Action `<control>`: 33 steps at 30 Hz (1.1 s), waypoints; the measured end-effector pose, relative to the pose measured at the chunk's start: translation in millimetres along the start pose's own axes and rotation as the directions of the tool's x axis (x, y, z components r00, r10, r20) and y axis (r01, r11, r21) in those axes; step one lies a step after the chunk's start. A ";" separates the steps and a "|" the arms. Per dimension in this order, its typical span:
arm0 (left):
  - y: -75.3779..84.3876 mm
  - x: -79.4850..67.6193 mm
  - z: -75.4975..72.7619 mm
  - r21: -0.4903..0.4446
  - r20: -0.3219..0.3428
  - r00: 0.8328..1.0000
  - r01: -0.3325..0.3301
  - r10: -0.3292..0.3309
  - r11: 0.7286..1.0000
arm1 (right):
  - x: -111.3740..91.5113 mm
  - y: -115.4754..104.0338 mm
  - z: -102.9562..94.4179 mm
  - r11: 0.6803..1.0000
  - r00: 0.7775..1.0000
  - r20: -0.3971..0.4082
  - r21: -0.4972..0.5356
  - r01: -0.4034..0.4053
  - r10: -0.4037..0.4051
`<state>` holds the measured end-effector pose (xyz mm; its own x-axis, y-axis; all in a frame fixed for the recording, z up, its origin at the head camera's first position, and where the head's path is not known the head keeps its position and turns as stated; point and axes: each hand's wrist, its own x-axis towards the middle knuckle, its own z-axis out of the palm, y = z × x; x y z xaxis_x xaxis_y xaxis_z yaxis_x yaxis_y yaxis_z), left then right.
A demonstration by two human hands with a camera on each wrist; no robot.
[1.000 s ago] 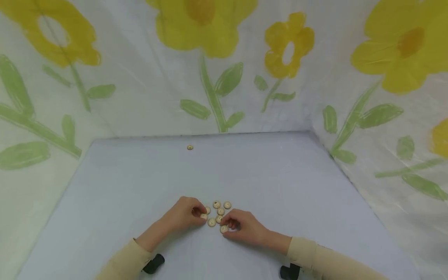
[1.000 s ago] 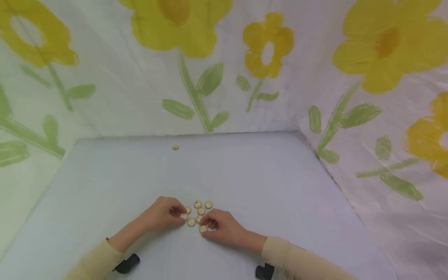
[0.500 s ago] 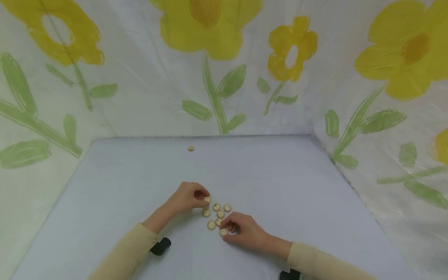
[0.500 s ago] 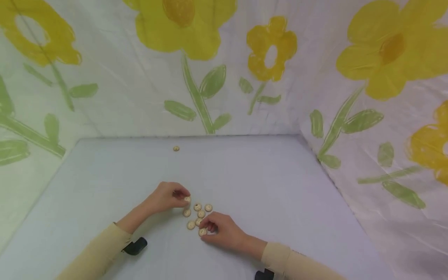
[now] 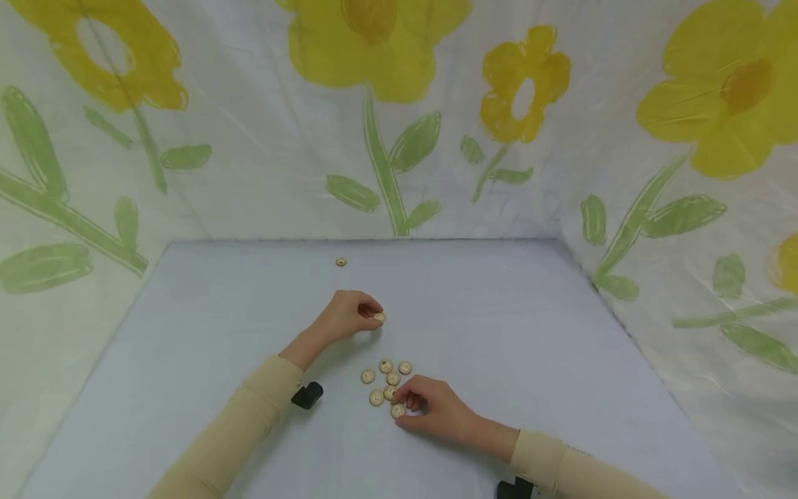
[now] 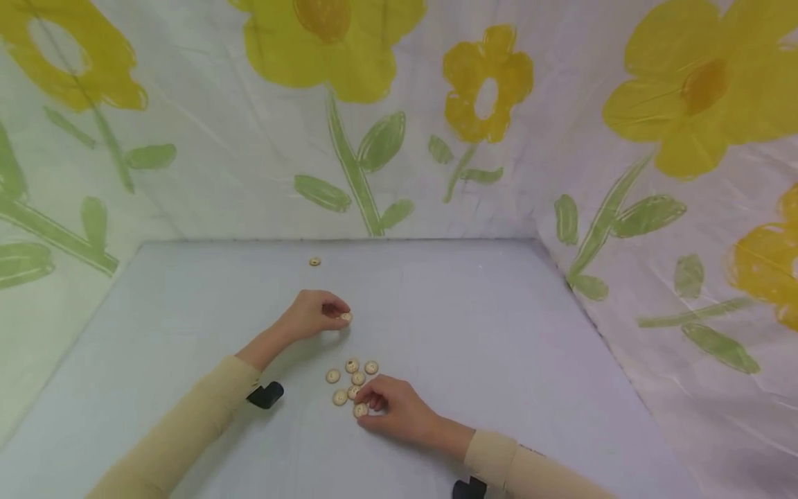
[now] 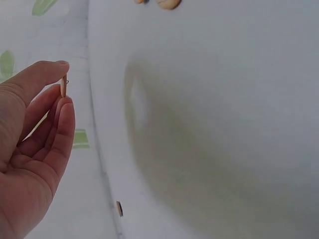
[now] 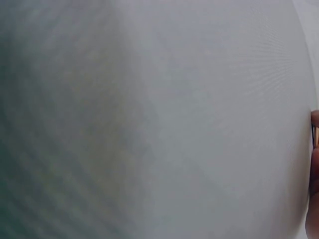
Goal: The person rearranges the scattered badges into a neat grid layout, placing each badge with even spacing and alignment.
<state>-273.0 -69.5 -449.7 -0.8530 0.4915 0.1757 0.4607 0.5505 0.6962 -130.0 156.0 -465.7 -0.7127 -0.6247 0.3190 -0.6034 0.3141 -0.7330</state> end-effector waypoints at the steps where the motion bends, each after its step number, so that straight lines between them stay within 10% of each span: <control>1: -0.6 2.6 -0.4 0.002 -0.002 1.000 0.010 -0.010 1.000 | 0.1 -0.1 0.0 1.000 1.000 0.000 -0.002 -0.003 0.003; 33: -17.8 60.6 11.5 -0.077 -0.068 0.987 0.142 -0.148 0.987 | -12.4 40.0 16.3 0.999 0.999 0.008 0.009 -0.043 0.043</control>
<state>-330.1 -41.8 -459.4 -0.9263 0.3578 0.1180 0.3143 0.5611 0.7658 -139.4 164.6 -508.8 -0.7350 -0.6164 0.2825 -0.5690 0.3340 -0.7515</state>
